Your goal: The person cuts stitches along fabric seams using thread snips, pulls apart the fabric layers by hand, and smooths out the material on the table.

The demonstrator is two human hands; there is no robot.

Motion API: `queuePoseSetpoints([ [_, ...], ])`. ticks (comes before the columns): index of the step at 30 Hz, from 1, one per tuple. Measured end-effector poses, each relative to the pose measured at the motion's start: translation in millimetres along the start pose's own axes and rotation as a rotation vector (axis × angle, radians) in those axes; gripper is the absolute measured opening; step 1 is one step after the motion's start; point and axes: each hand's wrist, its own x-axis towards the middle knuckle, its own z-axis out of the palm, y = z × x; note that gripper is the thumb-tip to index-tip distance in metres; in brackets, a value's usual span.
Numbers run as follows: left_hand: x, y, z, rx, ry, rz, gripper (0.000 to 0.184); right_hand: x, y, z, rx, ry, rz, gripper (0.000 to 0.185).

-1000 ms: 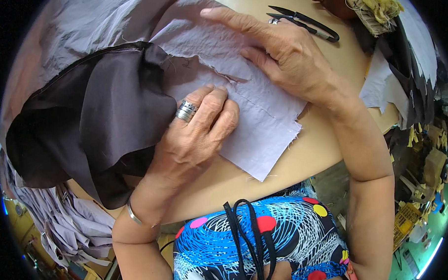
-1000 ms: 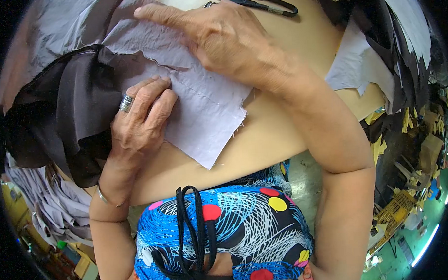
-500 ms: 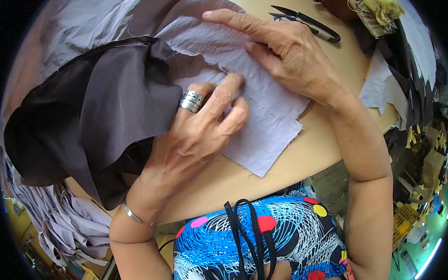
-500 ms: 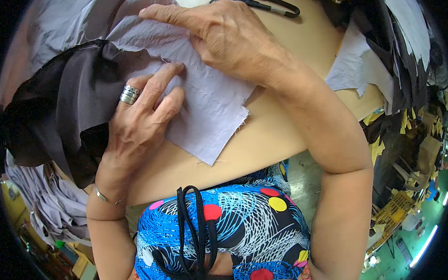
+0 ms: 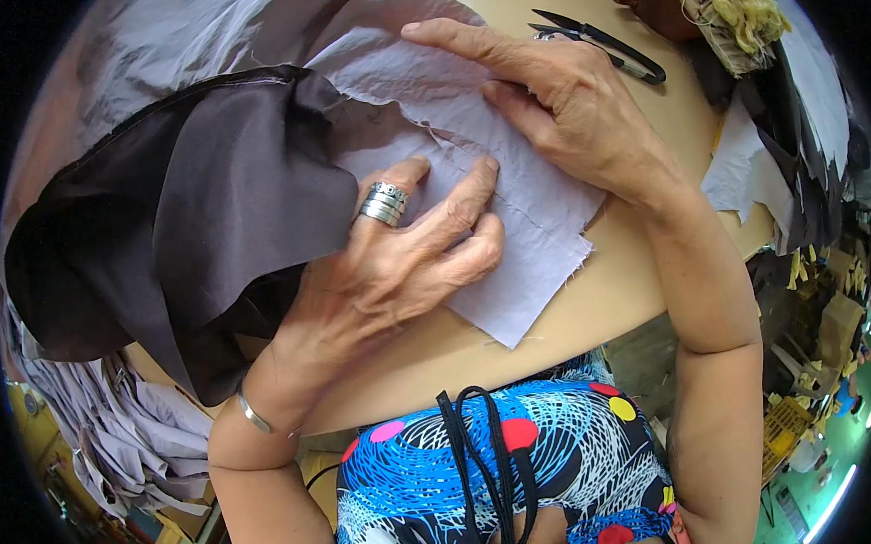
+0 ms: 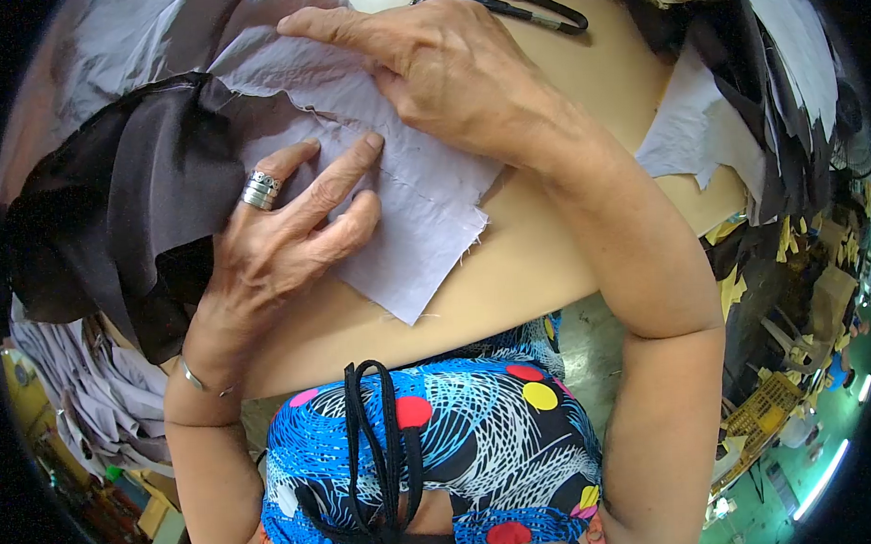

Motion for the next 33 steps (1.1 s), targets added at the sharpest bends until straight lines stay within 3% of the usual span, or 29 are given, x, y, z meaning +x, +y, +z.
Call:
queuePoseSetpoints([
  [6,-0.7,8.7,-1.3,0.063,-0.008,-0.173,0.019,-0.1,-4.2,-3.2,-0.028,-0.046,0.044,0.060],
  [12,-1.5,10.5,-3.8,-0.004,0.019,-0.135,0.021,4.4,-7.5,-1.3,0.024,-0.019,0.074,0.066],
  [16,-3.7,16.7,-1.7,0.043,0.023,-0.100,0.018,15.6,-13.1,-9.7,-0.030,-0.209,0.068,0.070],
  [22,-9.3,19.7,-2.6,0.083,0.008,-0.142,0.015,10.7,0.7,2.5,0.238,-0.023,-0.112,0.062],
  [26,-7.8,25.6,-5.6,0.033,-0.010,-0.186,0.019,11.3,8.4,5.5,0.182,0.022,-0.211,0.063],
  [30,-4.0,18.5,-5.3,0.119,-0.041,-0.081,0.017,4.7,-4.9,5.4,0.038,0.021,-0.039,0.068],
  [33,-1.3,15.2,-14.6,-0.036,-0.127,-0.061,0.019,5.4,-5.0,6.9,-0.001,0.029,-0.064,0.067],
])
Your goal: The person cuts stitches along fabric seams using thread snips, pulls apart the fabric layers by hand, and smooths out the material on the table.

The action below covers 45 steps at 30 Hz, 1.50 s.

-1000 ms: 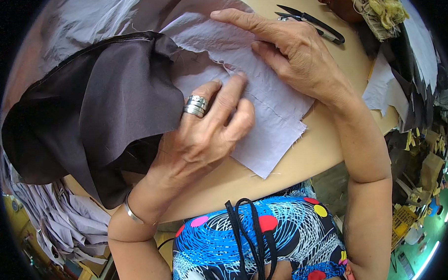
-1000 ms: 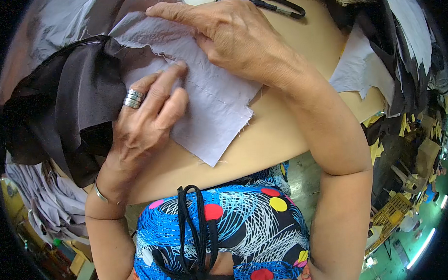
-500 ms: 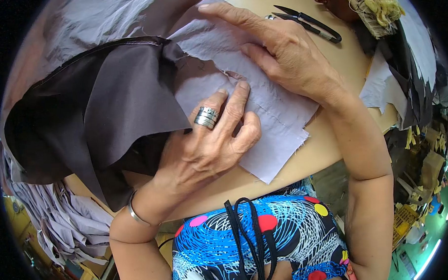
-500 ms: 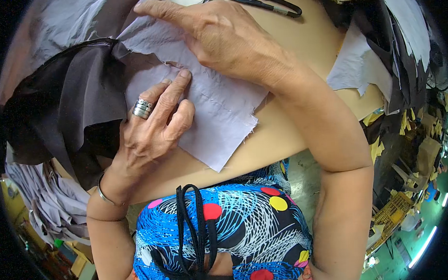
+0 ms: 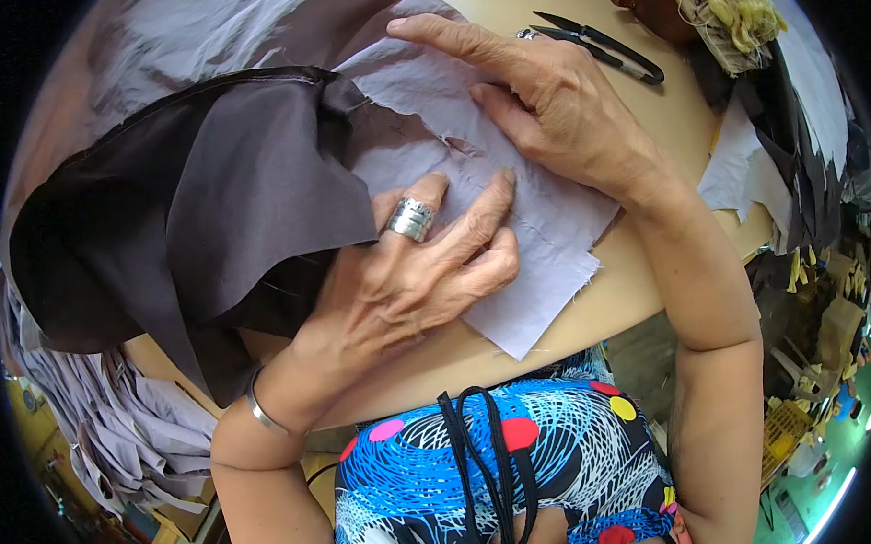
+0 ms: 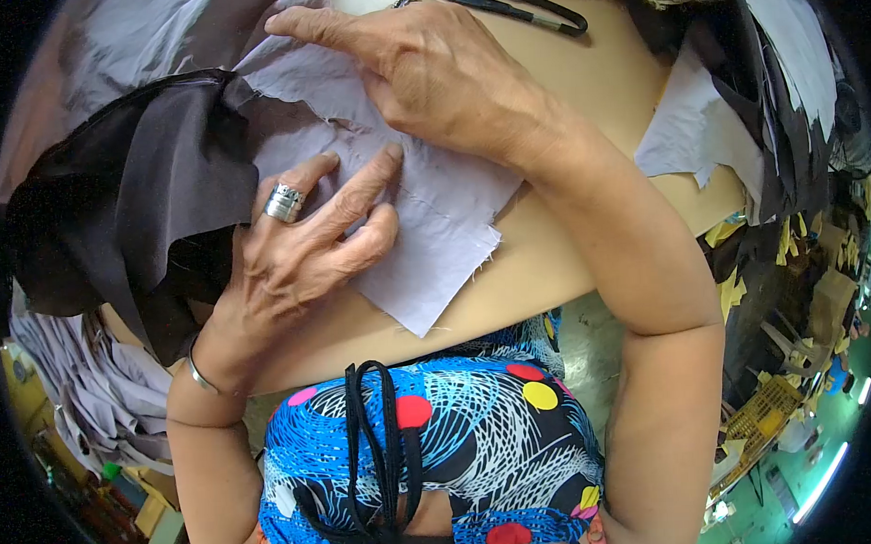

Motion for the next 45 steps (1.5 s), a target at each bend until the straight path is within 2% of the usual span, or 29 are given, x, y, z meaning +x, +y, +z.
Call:
queuePoseSetpoints([
  [3,0.8,-8.9,0.0,-0.170,0.038,0.020,0.021,0.3,-4.3,-3.8,0.013,-0.078,0.099,0.068],
  [6,-6.4,-16.4,4.5,-0.295,0.153,-0.073,0.027,2.7,-4.1,-0.3,0.060,0.044,0.014,0.068],
  [8,-6.0,-18.4,6.3,-0.263,0.180,-0.104,0.034,9.8,-14.6,-17.0,0.043,-0.118,0.098,0.065],
  [10,-5.8,-18.2,5.2,-0.223,0.141,-0.121,0.035,11.1,-13.7,-18.5,0.086,-0.153,0.091,0.066],
  [15,-6.7,-15.2,5.3,-0.172,0.114,-0.131,0.034,8.0,6.4,-4.3,0.226,-0.046,-0.053,0.069],
  [21,-0.2,-19.2,2.7,-0.186,0.097,-0.048,0.023,8.4,8.0,-2.2,0.245,-0.028,-0.060,0.066],
  [24,0.9,-13.6,2.4,-0.085,0.083,-0.100,0.019,7.8,8.3,-2.3,0.248,-0.041,-0.056,0.065],
  [27,-1.6,-13.3,8.2,0.053,0.114,-0.092,0.024,7.0,7.9,-2.2,0.245,-0.055,-0.029,0.064],
  [30,-3.9,-13.4,10.7,0.048,0.133,-0.095,0.026,6.1,8.5,-3.2,0.239,-0.064,-0.030,0.065],
  [33,-0.9,-13.0,5.8,-0.107,0.135,-0.111,0.025,5.9,8.6,-5.1,0.245,-0.069,-0.028,0.065],
  [39,-0.8,-10.6,7.8,-0.092,0.153,-0.127,0.025,7.2,13.8,0.1,0.296,0.022,-0.118,0.066],
  [45,-0.6,-10.2,3.4,0.049,0.050,-0.066,0.023,8.0,9.7,-5.5,0.209,-0.029,-0.089,0.064],
])
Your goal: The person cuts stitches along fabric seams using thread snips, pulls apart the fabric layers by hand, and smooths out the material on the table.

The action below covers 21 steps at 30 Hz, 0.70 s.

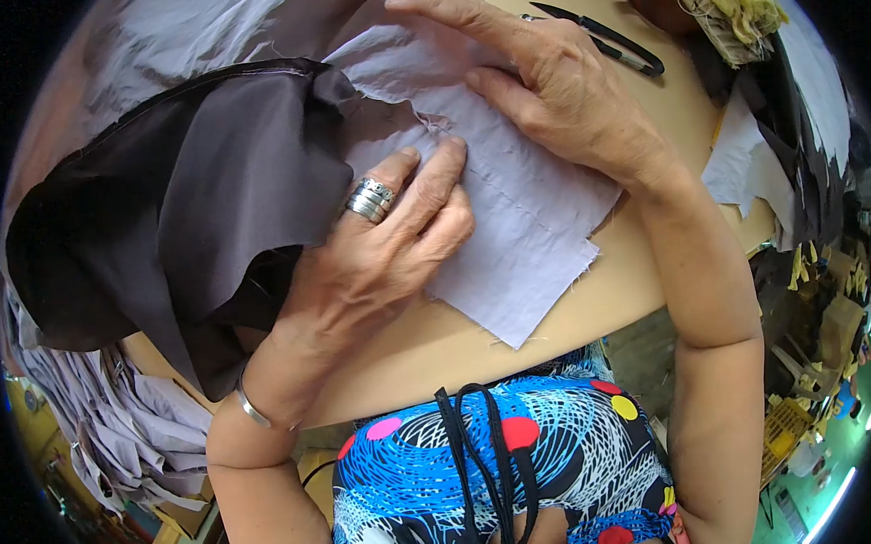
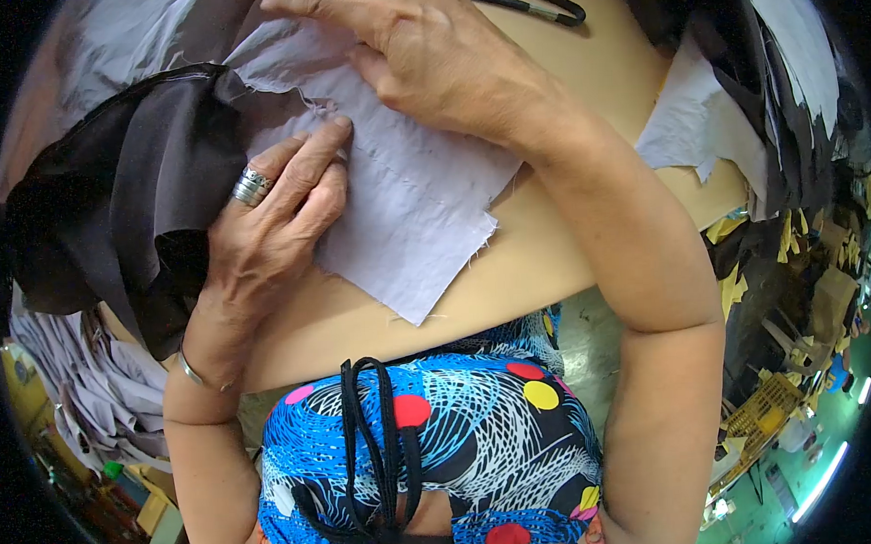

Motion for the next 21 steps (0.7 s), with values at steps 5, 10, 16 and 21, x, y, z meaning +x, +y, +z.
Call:
queuePoseSetpoints([
  [5,-0.6,7.5,2.5,0.114,-0.031,-0.041,0.024,-0.6,3.3,1.7,-0.014,-0.007,-0.009,0.064],
  [10,-0.5,3.8,-2.8,0.032,-0.029,0.015,0.025,0.9,-6.7,-6.1,-0.044,-0.134,0.161,0.064],
  [16,-0.6,10.5,2.0,-0.037,0.005,-0.173,0.025,-1.0,-1.7,0.8,-0.055,-0.063,0.081,0.064],
  [21,-0.3,5.5,0.1,0.006,0.008,0.003,0.024,4.1,-20.0,-9.5,-0.053,-0.128,0.202,0.064],
])
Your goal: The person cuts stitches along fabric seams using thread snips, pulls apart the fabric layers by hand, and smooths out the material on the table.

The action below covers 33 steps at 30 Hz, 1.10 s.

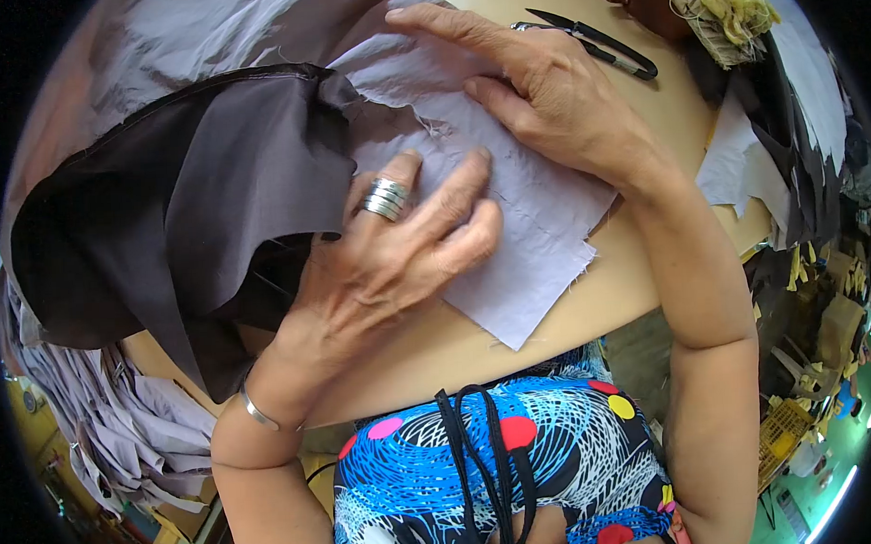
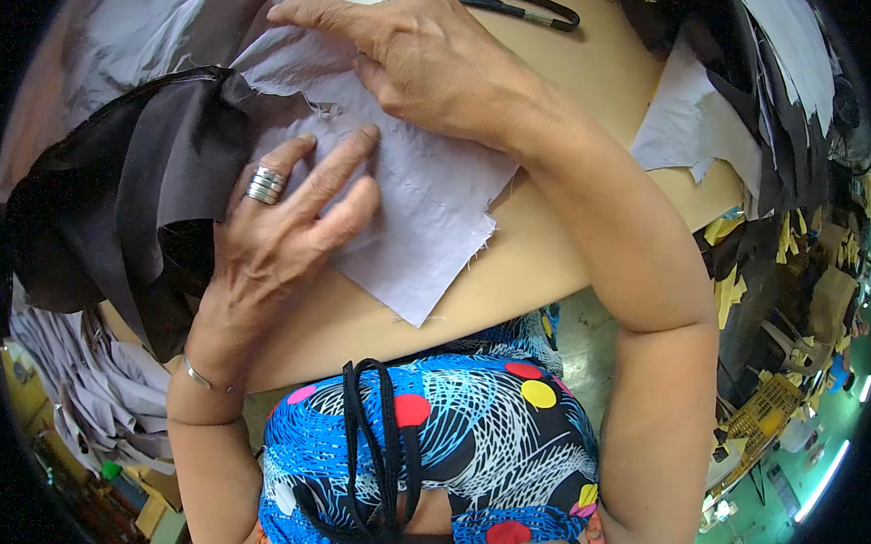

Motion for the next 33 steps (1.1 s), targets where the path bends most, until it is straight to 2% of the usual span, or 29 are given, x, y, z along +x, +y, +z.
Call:
queuePoseSetpoints([
  [3,0.6,2.5,1.5,0.047,-0.004,0.122,0.026,-4.7,11.8,15.8,-0.056,0.139,-0.074,0.067],
  [7,-0.6,6.1,3.5,-0.049,-0.027,0.152,0.023,-8.7,9.2,11.6,-0.114,0.060,-0.003,0.064],
  [10,2.1,1.7,-7.0,-0.316,-0.083,0.127,0.022,-13.0,12.7,12.6,-0.126,0.065,-0.025,0.064],
  [13,-6.6,-14.4,-6.2,-0.351,0.037,-0.074,0.027,-15.5,14.1,4.8,-0.148,0.014,0.010,0.064],
  [15,-4.3,-17.4,-6.4,-0.357,0.019,-0.067,0.033,-15.5,10.9,1.0,-0.148,-0.009,0.037,0.065],
  [19,-5.8,-16.8,1.6,-0.335,0.032,-0.026,0.033,-9.4,7.6,9.1,-0.160,0.170,-0.026,0.069],
  [21,-5.5,-16.4,2.7,-0.333,0.044,-0.008,0.032,-4.4,3.6,12.6,-0.137,0.247,-0.134,0.071],
  [27,-5.8,-12.1,1.0,-0.213,-0.001,-0.023,0.023,-5.8,6.3,6.2,-0.111,0.028,0.147,0.070],
  [30,-0.2,-12.9,-1.6,-0.270,-0.029,-0.009,0.015,-5.1,16.2,14.4,-0.066,0.159,-0.066,0.069],
  [33,2.5,-13.7,-3.6,-0.254,-0.056,0.020,0.008,-4.8,16.2,14.2,-0.070,0.163,-0.076,0.068],
])
